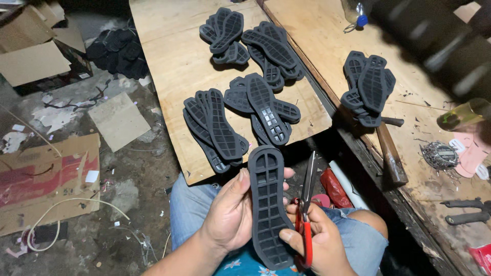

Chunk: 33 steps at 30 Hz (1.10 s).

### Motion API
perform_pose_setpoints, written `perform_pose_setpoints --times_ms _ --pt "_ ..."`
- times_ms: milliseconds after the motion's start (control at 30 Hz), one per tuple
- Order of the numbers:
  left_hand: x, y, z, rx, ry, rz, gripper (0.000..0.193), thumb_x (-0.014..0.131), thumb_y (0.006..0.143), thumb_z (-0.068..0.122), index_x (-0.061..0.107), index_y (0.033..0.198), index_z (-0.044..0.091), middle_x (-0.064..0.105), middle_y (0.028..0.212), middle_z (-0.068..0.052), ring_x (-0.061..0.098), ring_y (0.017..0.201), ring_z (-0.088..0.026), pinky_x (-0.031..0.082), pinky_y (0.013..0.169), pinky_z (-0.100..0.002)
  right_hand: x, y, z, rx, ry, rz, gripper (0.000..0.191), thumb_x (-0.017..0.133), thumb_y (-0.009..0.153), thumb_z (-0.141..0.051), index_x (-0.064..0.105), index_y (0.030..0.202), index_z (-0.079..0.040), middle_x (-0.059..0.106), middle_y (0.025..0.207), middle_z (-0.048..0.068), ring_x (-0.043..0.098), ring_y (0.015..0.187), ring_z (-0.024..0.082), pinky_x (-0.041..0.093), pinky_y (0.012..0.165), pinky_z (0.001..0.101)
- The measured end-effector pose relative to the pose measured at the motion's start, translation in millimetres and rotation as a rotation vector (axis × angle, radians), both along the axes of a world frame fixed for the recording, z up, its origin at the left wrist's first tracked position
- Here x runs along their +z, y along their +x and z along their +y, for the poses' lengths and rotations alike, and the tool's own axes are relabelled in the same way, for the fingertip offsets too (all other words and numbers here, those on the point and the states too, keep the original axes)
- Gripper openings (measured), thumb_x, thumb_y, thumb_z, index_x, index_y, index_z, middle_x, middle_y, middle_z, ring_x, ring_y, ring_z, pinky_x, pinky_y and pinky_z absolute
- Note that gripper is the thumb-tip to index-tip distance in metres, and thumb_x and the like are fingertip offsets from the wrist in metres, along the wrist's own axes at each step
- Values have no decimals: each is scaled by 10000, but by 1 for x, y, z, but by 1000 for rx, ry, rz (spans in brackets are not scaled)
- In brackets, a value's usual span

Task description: The person sits at a workbench holding black rubber shoe soles and trims the edges with red-handled scissors, rotating each sole to cut around its outline, then sets the trimmed sole on the bench with the finished pile and picks up the next one.

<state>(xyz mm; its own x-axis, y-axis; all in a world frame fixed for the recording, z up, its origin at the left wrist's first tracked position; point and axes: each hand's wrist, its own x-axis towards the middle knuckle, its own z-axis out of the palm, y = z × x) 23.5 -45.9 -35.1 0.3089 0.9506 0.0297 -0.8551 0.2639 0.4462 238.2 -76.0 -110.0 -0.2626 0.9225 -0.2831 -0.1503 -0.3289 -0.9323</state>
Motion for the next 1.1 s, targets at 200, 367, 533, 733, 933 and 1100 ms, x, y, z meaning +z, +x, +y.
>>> perform_pose_setpoints --times_ms 200,367,533,733,933,1100 --pt "12 -19 3 -7 121 67 785 683 1003 398 368 1560 -56 582 1342 -182 652 1113 -257 585 957 -463 19 18 16 10 554 -438 694 852 700 -74 540 1313 19 674 1124 101 643 1013 181 502 904 321" --pt "19 -23 -4 -97 65 -23 859 660 1011 396 211 1656 49 562 1309 -198 647 1120 -273 590 934 -485 64 23 26 -86 778 -892 730 936 557 -276 618 1147 15 681 957 120 682 828 248 540 731 350" --pt "19 -22 -10 -125 73 -48 863 634 1020 380 175 1667 40 551 1338 -198 636 1170 -277 586 960 -499 94 22 28 -81 850 -1047 641 937 544 -343 676 1015 4 706 802 129 709 678 290 552 611 365" --pt "20 -23 -10 -138 79 -62 859 624 1033 375 162 1675 41 546 1329 -209 648 1147 -287 584 967 -508 102 25 28 -39 951 -1041 588 890 595 -317 684 1035 13 717 851 144 717 713 298 557 635 359" --pt "27 -25 -9 -170 72 -37 836 597 1051 375 173 1683 30 555 1315 -221 654 1125 -284 598 947 -502 110 28 27 -37 946 -1017 556 892 612 -309 693 1028 3 735 831 126 738 705 260 564 628 327" --pt "32 -30 -5 -170 36 19 860 589 1050 418 209 1679 -30 579 1263 -245 676 1096 -294 639 824 -448 123 30 26 -26 910 -985 455 889 630 -269 711 978 -36 743 764 82 743 646 211 559 590 299"
